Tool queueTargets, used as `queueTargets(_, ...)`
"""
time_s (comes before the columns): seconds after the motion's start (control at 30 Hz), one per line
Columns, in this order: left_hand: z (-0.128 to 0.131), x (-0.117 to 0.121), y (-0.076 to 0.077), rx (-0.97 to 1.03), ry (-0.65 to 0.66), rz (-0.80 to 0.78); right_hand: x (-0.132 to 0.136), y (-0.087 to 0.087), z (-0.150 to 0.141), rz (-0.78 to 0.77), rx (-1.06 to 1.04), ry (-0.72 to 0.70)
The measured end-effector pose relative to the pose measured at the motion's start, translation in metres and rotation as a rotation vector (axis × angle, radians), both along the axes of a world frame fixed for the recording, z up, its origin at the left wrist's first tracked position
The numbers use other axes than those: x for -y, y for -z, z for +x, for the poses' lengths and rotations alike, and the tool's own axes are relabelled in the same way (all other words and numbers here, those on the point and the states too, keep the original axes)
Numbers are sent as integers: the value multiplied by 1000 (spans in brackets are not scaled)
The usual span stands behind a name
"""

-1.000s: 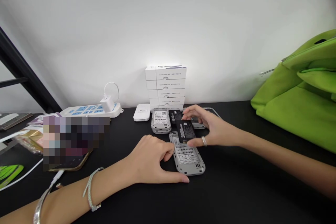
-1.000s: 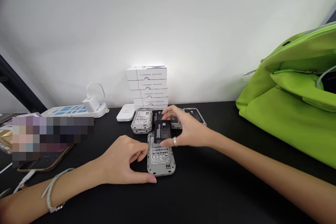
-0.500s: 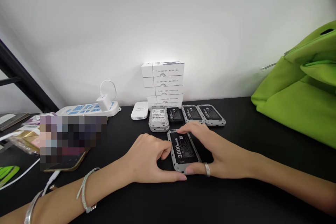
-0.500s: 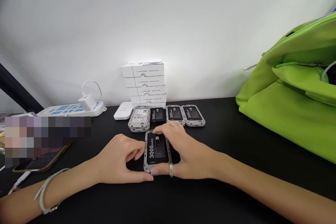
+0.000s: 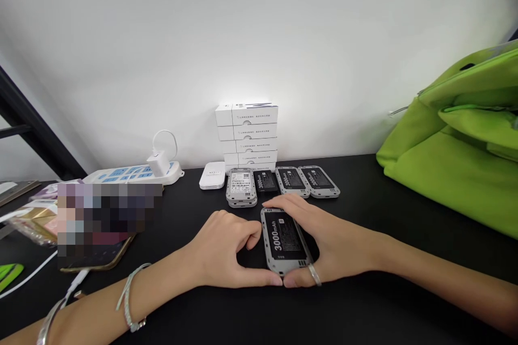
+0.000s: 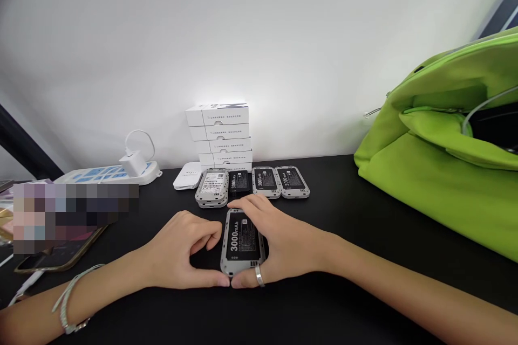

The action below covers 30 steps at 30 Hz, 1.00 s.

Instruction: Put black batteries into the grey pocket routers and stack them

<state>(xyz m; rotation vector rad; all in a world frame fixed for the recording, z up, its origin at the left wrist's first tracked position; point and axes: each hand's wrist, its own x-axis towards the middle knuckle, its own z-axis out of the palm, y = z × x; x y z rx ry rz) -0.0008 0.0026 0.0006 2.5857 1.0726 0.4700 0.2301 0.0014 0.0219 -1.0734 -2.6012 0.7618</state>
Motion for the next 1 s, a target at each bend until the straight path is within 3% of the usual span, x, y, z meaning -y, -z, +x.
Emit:
queueTargets(0.2,0,-1,-2,-2,2,-12,7,-11,32,23,-36,77)
queueTargets(0.4,1,0,-3,-8,-2,-26,4,3,94,72,37,272)
queueTargets(0.5,1,0,-2,-17,-10,-29,1,8,109,72,15,279)
queueTargets(0.83,1,-1,-2,-23,-3,-22,-5,0,114,3,67,185)
queueTargets(1.0,1,-1,-1,-24,-4,17,-10,-17,73,51,40,164)
